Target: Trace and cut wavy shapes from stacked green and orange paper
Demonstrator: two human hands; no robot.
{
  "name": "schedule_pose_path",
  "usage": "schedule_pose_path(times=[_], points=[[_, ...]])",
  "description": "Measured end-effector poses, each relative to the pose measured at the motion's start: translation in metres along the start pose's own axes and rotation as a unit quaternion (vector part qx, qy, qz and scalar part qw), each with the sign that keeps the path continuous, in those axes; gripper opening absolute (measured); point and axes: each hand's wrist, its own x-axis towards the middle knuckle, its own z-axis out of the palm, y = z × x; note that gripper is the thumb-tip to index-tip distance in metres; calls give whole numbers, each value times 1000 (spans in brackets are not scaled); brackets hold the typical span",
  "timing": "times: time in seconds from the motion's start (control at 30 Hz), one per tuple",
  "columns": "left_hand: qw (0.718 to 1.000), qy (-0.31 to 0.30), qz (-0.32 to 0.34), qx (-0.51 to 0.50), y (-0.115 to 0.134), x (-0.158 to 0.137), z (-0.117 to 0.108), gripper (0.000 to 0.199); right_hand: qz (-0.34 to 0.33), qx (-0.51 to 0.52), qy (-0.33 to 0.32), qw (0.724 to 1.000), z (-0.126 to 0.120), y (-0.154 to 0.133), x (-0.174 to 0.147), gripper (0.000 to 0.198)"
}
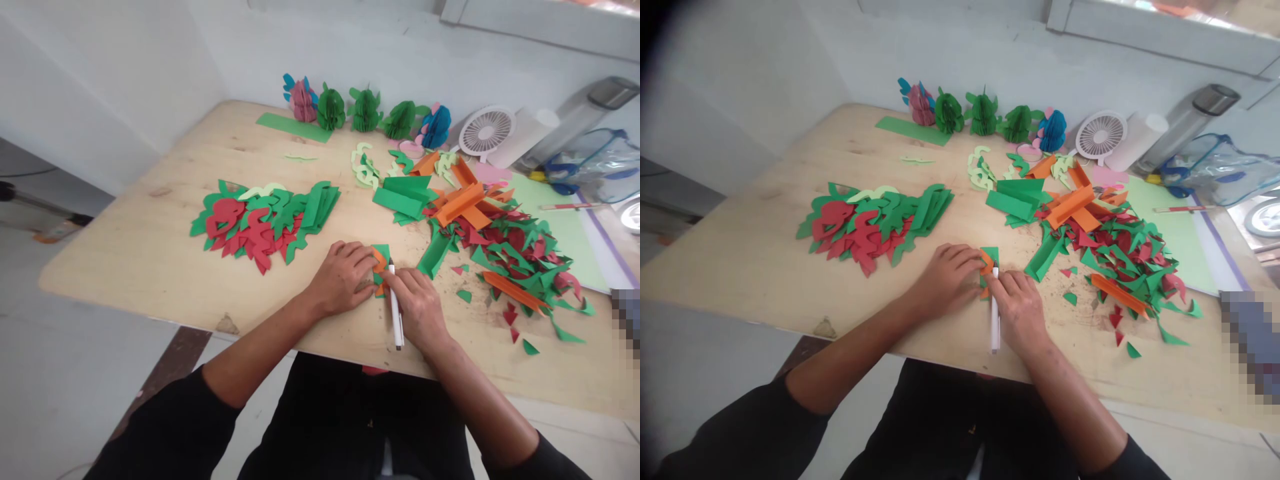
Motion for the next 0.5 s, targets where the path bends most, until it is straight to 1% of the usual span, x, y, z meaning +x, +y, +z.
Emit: schedule_pose_path(times=[0.5], points=[[1000,4,2,19,-1,-1,2,33,-3,0,-1,1000,-1,0,0,32]])
